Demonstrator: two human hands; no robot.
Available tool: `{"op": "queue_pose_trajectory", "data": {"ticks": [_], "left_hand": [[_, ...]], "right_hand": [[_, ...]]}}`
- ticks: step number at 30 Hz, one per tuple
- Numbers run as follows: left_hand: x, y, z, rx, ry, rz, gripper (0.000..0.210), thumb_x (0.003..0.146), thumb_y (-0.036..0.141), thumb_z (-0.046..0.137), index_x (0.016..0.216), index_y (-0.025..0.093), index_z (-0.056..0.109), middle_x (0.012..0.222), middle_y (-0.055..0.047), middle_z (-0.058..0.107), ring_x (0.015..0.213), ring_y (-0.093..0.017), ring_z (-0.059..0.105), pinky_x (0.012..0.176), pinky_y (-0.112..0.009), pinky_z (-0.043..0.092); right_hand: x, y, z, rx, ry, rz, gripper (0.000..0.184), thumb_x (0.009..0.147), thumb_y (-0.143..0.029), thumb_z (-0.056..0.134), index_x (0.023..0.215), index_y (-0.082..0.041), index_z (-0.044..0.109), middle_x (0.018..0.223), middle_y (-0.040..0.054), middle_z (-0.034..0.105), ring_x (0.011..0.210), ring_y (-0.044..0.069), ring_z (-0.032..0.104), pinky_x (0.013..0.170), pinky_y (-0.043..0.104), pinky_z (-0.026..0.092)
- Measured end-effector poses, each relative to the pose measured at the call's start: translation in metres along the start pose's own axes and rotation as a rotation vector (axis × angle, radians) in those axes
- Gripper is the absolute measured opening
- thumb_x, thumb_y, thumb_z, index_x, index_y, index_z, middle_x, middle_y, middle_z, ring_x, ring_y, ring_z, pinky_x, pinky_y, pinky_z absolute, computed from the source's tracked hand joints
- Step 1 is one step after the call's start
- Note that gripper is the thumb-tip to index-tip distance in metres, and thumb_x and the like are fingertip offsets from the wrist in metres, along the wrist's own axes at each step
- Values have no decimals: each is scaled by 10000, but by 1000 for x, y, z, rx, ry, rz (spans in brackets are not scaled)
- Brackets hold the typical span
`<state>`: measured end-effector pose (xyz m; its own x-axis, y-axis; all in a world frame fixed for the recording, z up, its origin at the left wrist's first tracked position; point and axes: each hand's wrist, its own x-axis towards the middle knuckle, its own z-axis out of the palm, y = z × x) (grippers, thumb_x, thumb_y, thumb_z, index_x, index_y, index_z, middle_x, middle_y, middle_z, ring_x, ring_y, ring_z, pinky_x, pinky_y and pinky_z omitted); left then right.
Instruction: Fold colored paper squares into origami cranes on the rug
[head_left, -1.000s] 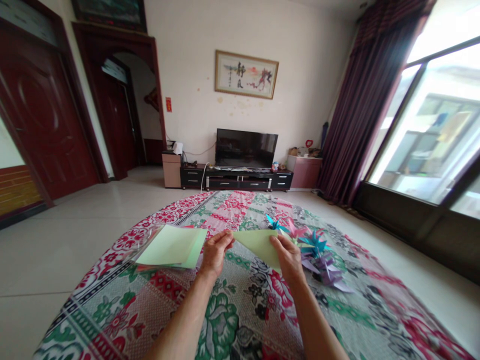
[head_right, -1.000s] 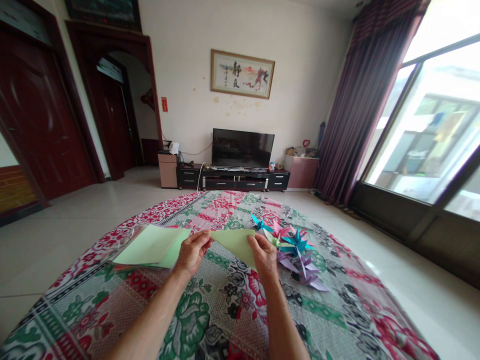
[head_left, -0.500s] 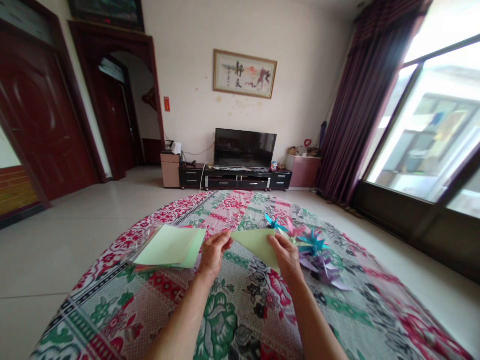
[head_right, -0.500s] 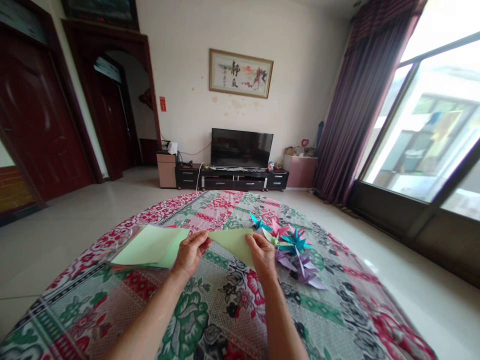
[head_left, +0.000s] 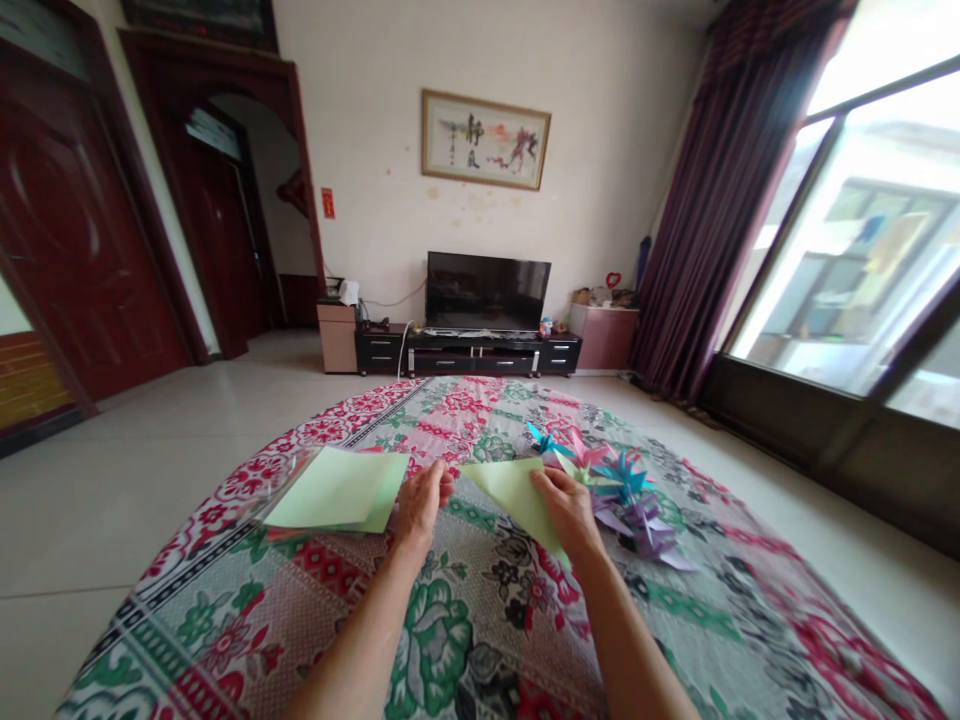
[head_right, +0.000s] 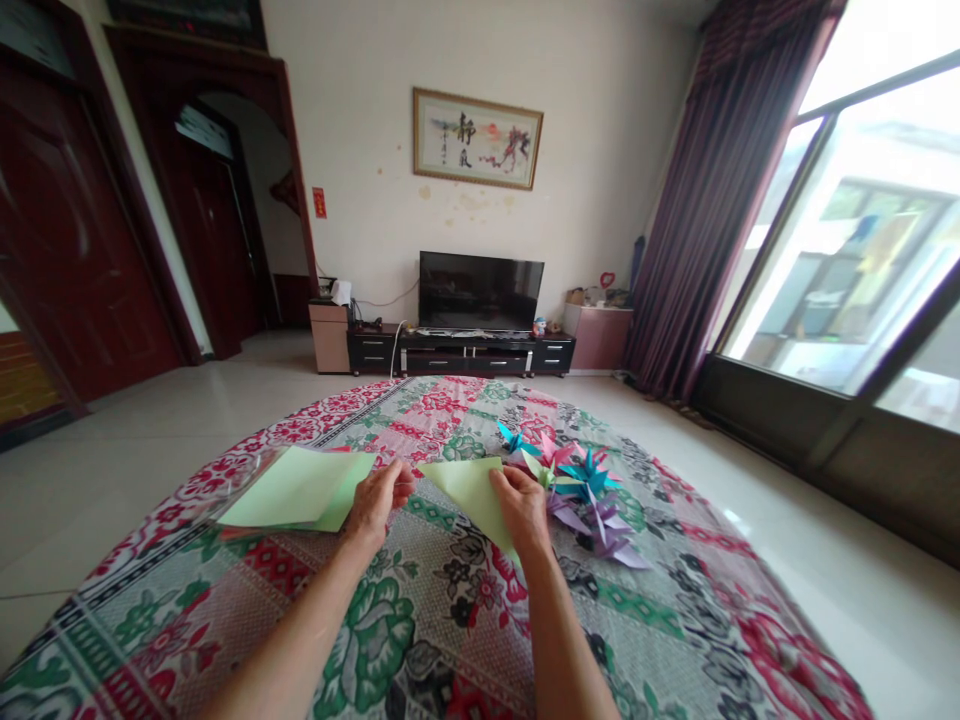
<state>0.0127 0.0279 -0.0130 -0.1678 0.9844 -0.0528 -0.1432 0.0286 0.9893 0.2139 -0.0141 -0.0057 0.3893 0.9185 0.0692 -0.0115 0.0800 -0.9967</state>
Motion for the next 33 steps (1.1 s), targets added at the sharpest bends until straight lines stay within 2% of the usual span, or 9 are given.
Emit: {"op": "queue_pose_trajectory", "data": {"ticks": [4,8,13,22,33], "left_hand": [[-7,4,3,-120,-140,-51,458,677,552,589,788,112,654,741,-86,678,630,-156,642,505,-222,470],[-12,5,6,-214,-230,-69,417,590,492,703,732,104,648,692,-63,665,620,-141,634,510,-205,467],[-11,4,8,-219,-231,-50,359,542,398,748,737,108,666,614,-24,639,557,-112,591,486,-194,447],[-7,-1,6,-186,-212,64,272,576,336,726,726,116,673,573,2,619,514,-87,553,491,-186,429],[-8,3,4,-273,-187,9,317,534,347,754,732,108,684,580,-12,638,534,-105,585,501,-197,446]], "right_hand": [[-1,-1,2,-20,6,-24,430,632,-481,646,874,-130,699,615,20,659,482,142,553,442,226,395],[-1,-2,2,-26,-7,-43,463,624,-504,651,882,-122,699,626,30,659,488,140,546,448,227,391],[-4,-4,3,-28,-31,-68,481,614,-523,661,882,-125,703,623,29,654,485,132,530,446,223,380],[-6,-7,3,3,-38,-35,501,580,-547,679,863,-134,696,637,39,660,493,147,538,446,233,391],[-7,-8,2,27,-34,-23,508,575,-542,679,875,-132,693,621,40,660,489,153,550,451,242,403]]}}
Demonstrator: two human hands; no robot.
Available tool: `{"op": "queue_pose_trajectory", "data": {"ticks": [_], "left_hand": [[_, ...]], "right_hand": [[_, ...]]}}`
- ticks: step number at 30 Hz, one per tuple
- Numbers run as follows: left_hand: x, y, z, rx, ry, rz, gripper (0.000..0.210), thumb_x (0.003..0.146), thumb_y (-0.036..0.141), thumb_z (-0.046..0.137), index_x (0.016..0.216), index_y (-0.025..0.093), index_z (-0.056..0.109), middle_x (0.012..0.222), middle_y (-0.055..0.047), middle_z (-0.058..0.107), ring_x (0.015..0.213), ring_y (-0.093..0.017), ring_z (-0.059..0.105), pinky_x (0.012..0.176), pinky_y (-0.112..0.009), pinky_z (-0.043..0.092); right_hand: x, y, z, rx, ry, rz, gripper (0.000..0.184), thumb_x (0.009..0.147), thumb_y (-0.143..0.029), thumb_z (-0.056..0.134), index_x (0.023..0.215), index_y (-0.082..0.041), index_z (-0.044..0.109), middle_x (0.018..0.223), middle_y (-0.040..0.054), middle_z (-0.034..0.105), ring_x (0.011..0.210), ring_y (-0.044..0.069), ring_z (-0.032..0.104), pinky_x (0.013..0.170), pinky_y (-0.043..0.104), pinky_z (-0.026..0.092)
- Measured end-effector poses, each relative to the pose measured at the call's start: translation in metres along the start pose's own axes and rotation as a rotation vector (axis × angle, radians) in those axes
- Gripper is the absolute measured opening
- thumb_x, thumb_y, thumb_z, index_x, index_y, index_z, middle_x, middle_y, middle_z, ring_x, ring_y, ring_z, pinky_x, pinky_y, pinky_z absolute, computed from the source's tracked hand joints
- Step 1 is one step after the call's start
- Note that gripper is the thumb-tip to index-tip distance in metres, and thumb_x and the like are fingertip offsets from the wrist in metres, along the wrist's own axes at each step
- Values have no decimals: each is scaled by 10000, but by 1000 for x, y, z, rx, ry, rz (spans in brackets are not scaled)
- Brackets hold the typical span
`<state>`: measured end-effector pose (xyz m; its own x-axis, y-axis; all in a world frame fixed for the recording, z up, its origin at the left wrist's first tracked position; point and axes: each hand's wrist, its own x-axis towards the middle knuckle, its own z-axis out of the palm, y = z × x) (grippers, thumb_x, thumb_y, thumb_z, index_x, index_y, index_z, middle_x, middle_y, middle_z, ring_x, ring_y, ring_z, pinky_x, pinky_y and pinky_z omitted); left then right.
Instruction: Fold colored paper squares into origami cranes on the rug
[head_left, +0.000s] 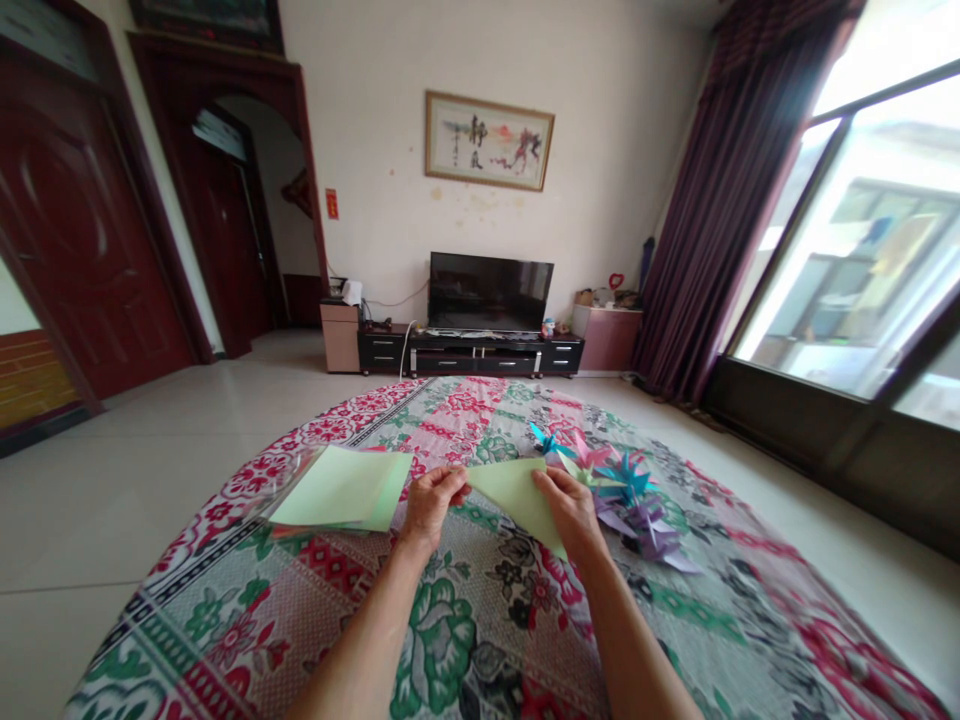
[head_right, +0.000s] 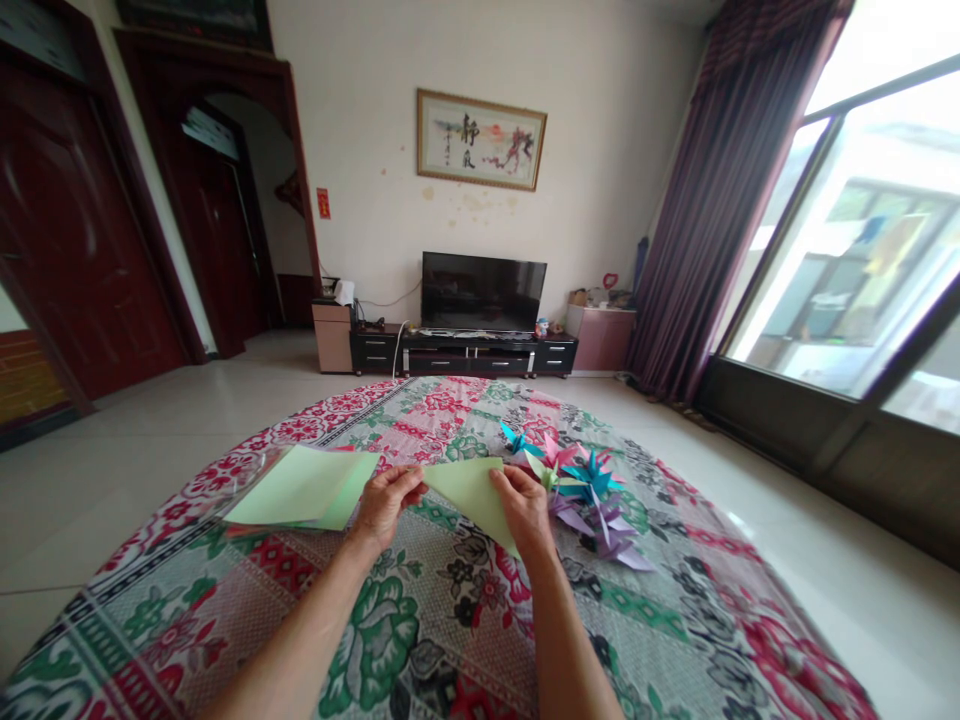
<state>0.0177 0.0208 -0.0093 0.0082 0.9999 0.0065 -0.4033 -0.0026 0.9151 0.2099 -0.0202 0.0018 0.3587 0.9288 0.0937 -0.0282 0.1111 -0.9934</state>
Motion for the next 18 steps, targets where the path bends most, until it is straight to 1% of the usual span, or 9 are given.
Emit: {"op": "queue_pose_trajectory", "data": {"ticks": [5,8,10,12,13,15,18], "left_hand": [[1,-1,-1,49,20,-13,311,558,370,722,731,114,686,582,-21,639,537,-118,589,503,-210,446],[3,-4,-5,176,54,-23,253,611,369,660,719,142,685,577,-20,636,550,-137,592,503,-221,430],[4,-5,-8,392,82,34,206,662,357,599,671,167,680,549,-16,625,558,-146,581,512,-225,405],[4,-4,-9,697,113,150,206,704,327,549,625,182,671,564,-26,634,591,-154,573,545,-231,382],[3,-3,-10,856,129,208,215,722,309,528,621,184,671,597,-35,650,617,-157,574,568,-235,373],[0,-2,-9,1127,159,277,236,754,271,485,657,182,680,690,-58,678,676,-167,581,613,-246,365],[-3,-2,-8,1390,184,336,248,764,223,452,705,173,688,797,-88,677,745,-182,590,664,-261,367]], "right_hand": [[0,2,1,-41,-3,17,506,557,-551,673,850,-139,698,650,42,670,509,160,558,464,244,399],[2,8,1,-93,-25,25,443,587,-518,655,813,-138,691,627,28,651,500,142,534,463,231,380],[3,12,1,-178,-38,13,397,615,-493,631,775,-134,689,591,14,627,483,127,503,453,219,349],[5,16,2,-319,-22,-18,346,642,-461,598,731,-140,694,562,2,607,481,120,484,453,212,322],[6,17,3,-407,3,-41,317,650,-440,584,701,-148,696,548,-4,597,486,120,482,459,211,313],[6,18,6,-588,65,-100,266,663,-395,558,638,-167,693,522,-12,579,503,123,489,478,212,304],[2,16,11,-807,101,-179,240,688,-337,527,572,-184,671,507,-6,563,519,129,501,499,222,292]]}}
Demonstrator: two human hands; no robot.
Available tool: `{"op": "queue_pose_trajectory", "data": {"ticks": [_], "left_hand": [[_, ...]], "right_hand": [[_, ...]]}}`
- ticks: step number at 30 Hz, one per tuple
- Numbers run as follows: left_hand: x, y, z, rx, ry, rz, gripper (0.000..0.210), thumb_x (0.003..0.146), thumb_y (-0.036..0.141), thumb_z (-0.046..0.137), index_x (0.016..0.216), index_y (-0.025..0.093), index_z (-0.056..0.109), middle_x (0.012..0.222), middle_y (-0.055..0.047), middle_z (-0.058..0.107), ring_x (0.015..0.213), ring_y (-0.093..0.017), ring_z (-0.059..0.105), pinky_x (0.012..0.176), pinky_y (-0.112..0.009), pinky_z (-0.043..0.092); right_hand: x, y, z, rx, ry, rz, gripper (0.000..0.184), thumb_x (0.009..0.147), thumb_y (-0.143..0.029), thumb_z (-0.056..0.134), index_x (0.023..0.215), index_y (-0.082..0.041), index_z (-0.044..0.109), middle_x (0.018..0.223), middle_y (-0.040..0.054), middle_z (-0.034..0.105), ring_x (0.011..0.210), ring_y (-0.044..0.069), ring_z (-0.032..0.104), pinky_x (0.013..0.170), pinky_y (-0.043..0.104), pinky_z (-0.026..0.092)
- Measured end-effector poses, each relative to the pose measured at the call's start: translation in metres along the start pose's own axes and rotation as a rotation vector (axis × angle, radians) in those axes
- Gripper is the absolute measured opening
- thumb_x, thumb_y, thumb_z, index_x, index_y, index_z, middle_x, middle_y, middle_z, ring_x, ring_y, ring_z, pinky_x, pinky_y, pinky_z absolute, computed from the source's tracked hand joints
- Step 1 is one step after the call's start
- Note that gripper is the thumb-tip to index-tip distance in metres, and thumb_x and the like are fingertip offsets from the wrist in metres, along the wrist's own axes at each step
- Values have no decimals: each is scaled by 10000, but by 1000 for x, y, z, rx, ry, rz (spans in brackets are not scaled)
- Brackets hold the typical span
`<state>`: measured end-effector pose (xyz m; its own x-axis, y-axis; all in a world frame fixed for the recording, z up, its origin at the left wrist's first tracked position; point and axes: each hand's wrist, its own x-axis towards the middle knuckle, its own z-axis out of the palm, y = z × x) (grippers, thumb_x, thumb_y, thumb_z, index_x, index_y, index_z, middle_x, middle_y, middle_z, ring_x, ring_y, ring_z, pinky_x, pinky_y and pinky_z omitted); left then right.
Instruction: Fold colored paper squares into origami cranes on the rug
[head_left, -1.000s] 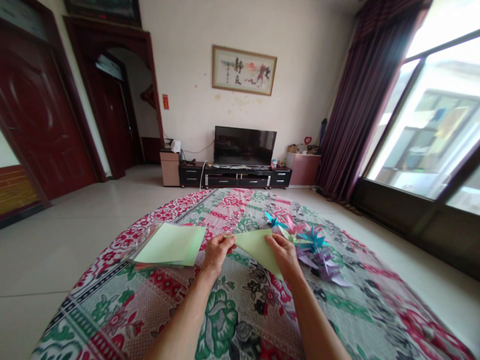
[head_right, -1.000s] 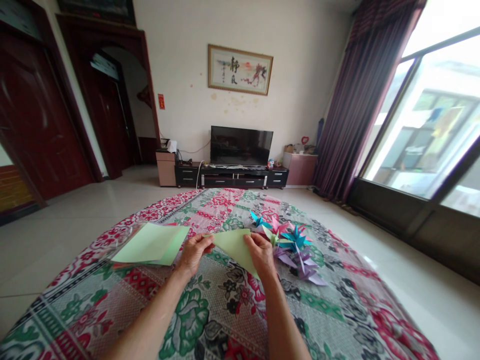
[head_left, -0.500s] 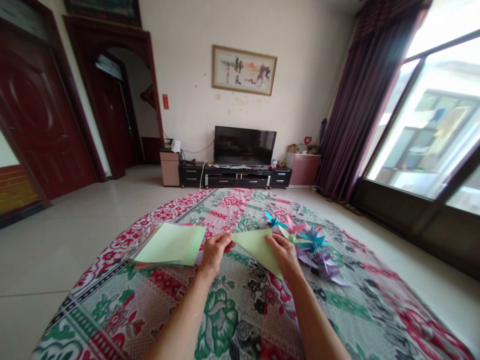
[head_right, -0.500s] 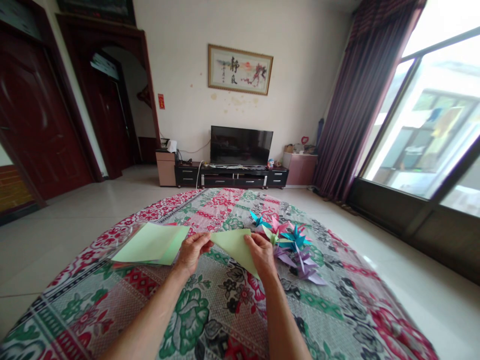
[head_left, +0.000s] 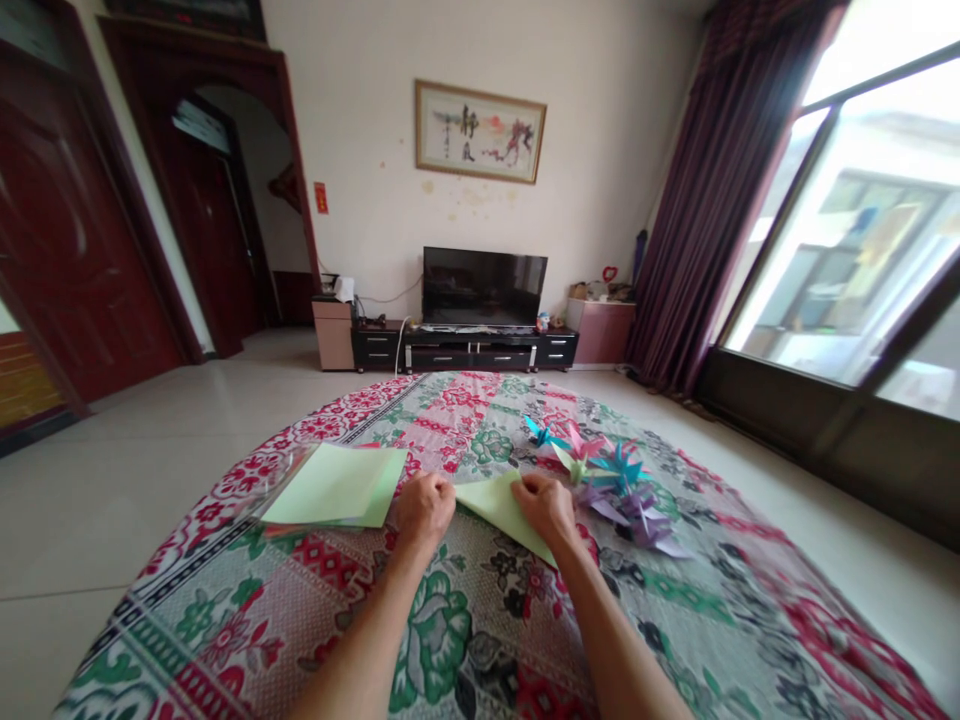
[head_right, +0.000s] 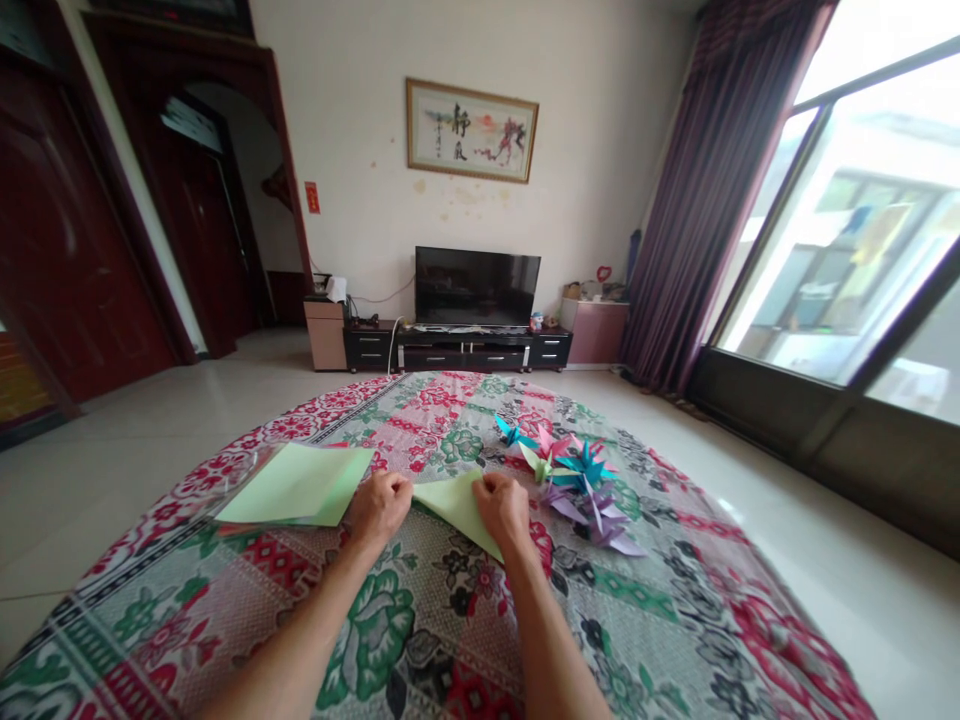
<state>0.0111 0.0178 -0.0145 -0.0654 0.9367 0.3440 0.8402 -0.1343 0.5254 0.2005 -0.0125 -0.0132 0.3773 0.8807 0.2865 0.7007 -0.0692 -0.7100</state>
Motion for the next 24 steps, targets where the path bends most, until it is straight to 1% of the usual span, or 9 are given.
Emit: {"op": "queue_pose_trajectory", "data": {"ticks": [2,5,9,13,16,20,24], "left_hand": [[-1,-1,2,103,16,39,236,747,202,459,691,171,686,815,-95,664,782,-193,587,698,-269,372],[-2,-3,6,191,31,86,238,737,178,451,666,165,679,801,-97,651,813,-207,576,745,-283,374],[-4,-4,8,244,50,122,241,742,172,445,682,161,677,793,-100,639,820,-214,563,764,-296,368],[-4,-4,7,258,46,119,244,746,179,445,691,155,681,793,-106,631,800,-216,555,740,-299,368],[-5,-3,7,256,50,120,247,753,177,441,694,153,680,796,-106,628,798,-216,552,731,-299,367],[-5,-2,5,261,44,118,242,759,185,444,693,155,675,798,-101,633,797,-212,556,726,-293,365],[-4,-2,5,261,29,112,226,753,185,458,701,160,677,812,-94,637,812,-210,557,730,-290,365]], "right_hand": [[-4,-4,0,-125,-13,-27,232,708,-308,510,589,-191,670,546,11,585,544,138,514,511,230,287],[-9,-10,0,-291,-43,-45,215,736,-291,496,672,-202,681,693,42,634,649,160,554,549,238,303],[-14,-13,1,-406,-66,-28,213,779,-300,477,763,-207,668,831,53,626,769,166,577,616,238,339],[-15,-10,6,-407,-45,19,220,788,-322,493,905,-200,633,920,55,608,824,171,579,668,245,366],[-15,-5,9,-374,-13,20,262,779,-323,515,987,-184,592,952,60,596,857,176,568,706,250,374],[-16,-1,10,-361,23,-13,238,783,-322,516,967,-186,582,932,52,579,841,168,552,713,249,367],[-17,0,9,-369,-9,-44,183,807,-323,496,870,-203,618,893,36,561,804,151,536,680,241,349]]}}
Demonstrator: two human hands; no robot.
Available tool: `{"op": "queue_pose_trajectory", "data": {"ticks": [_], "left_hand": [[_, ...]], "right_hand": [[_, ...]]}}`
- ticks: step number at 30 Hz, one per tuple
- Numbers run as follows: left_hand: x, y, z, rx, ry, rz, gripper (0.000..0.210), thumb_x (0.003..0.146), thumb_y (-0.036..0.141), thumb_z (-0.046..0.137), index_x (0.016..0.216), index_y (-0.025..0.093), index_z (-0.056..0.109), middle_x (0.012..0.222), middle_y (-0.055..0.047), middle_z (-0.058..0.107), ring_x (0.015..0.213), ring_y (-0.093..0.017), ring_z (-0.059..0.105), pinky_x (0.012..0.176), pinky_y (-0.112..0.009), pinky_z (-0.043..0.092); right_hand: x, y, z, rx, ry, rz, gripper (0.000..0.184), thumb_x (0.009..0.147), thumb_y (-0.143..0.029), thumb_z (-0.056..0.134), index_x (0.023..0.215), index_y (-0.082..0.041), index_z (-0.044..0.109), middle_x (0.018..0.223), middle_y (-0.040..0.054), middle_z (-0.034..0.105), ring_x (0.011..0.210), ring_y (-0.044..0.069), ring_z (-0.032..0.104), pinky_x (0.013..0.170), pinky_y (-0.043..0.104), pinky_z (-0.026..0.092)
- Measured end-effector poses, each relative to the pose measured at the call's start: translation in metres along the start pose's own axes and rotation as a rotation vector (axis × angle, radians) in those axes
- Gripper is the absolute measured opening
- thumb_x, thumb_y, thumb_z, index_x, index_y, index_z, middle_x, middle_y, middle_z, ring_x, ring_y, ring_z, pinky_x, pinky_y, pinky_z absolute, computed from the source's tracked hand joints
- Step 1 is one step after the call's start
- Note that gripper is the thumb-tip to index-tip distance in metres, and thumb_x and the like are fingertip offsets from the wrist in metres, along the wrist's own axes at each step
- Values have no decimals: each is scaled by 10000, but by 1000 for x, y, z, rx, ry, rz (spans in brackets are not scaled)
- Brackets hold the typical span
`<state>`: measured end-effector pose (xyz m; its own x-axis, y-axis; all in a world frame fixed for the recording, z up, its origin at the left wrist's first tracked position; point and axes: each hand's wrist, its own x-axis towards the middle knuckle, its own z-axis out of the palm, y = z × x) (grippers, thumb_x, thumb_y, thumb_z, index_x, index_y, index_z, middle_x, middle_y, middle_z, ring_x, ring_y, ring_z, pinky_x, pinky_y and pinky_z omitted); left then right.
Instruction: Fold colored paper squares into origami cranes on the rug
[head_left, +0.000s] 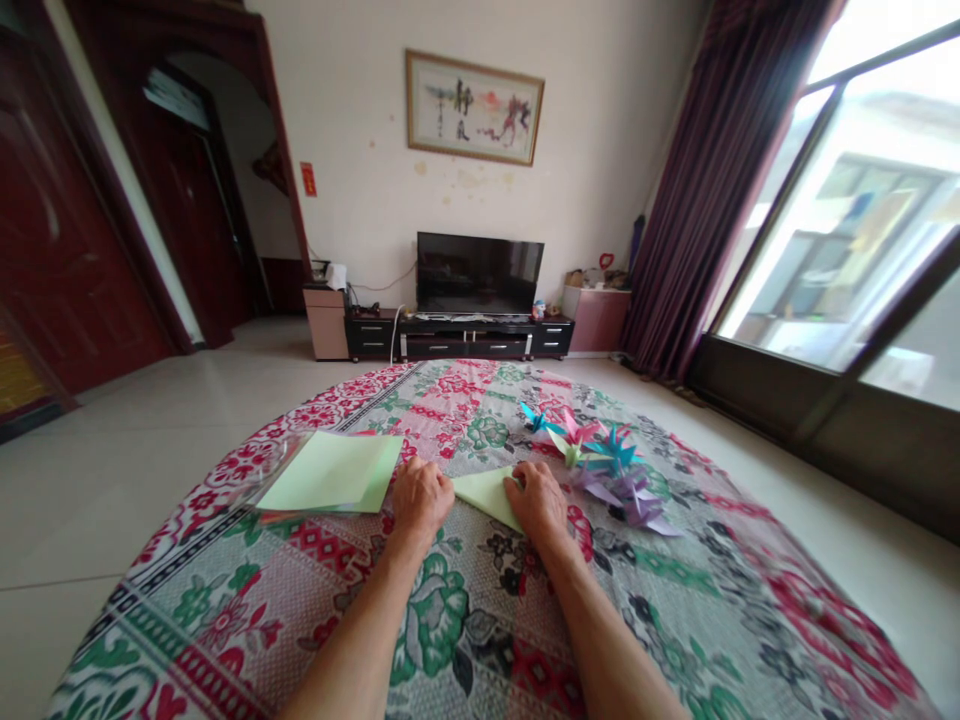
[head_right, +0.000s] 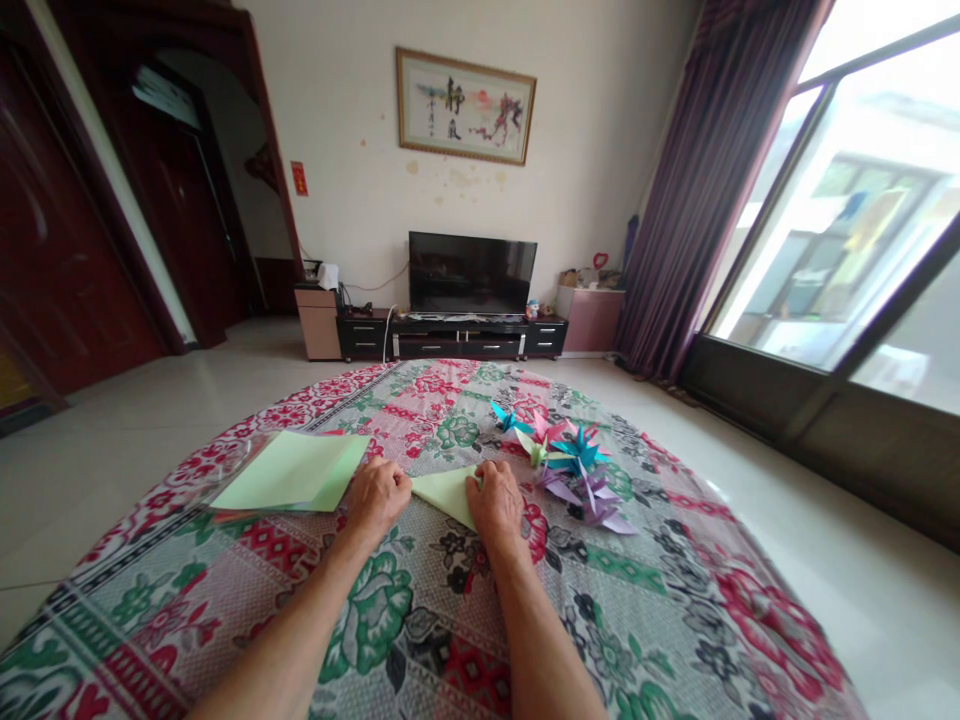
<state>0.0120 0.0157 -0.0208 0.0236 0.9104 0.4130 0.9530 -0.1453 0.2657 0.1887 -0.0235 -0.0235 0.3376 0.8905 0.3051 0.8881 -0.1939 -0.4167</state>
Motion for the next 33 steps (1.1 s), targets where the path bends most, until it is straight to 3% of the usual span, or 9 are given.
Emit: {"op": "queue_pose_trajectory", "data": {"ticks": [12,20,25,33], "left_hand": [[1,-3,-2,-40,-26,13,226,755,179,447,693,169,665,814,-92,631,835,-205,557,785,-289,371],[1,-9,0,-59,-49,35,227,787,200,443,723,175,659,822,-86,619,844,-200,553,801,-289,370],[0,-9,-2,-126,-72,36,191,784,209,484,849,193,663,875,-66,612,872,-195,537,825,-286,370],[-4,12,-12,67,-170,284,293,848,136,376,850,180,666,934,-86,598,941,-210,509,821,-307,385]], "right_hand": [[-2,-4,-5,-35,-52,-28,241,846,-320,449,870,-231,673,923,52,550,863,165,523,692,243,348],[-11,-7,1,-110,27,-71,307,807,-410,498,970,-202,655,972,90,546,884,215,497,760,285,353],[-14,-9,1,-144,40,-104,341,810,-437,488,979,-188,647,971,100,545,896,226,484,777,295,347],[-15,-10,2,-186,60,-120,329,816,-441,478,969,-198,639,953,91,543,887,223,478,780,297,337]]}}
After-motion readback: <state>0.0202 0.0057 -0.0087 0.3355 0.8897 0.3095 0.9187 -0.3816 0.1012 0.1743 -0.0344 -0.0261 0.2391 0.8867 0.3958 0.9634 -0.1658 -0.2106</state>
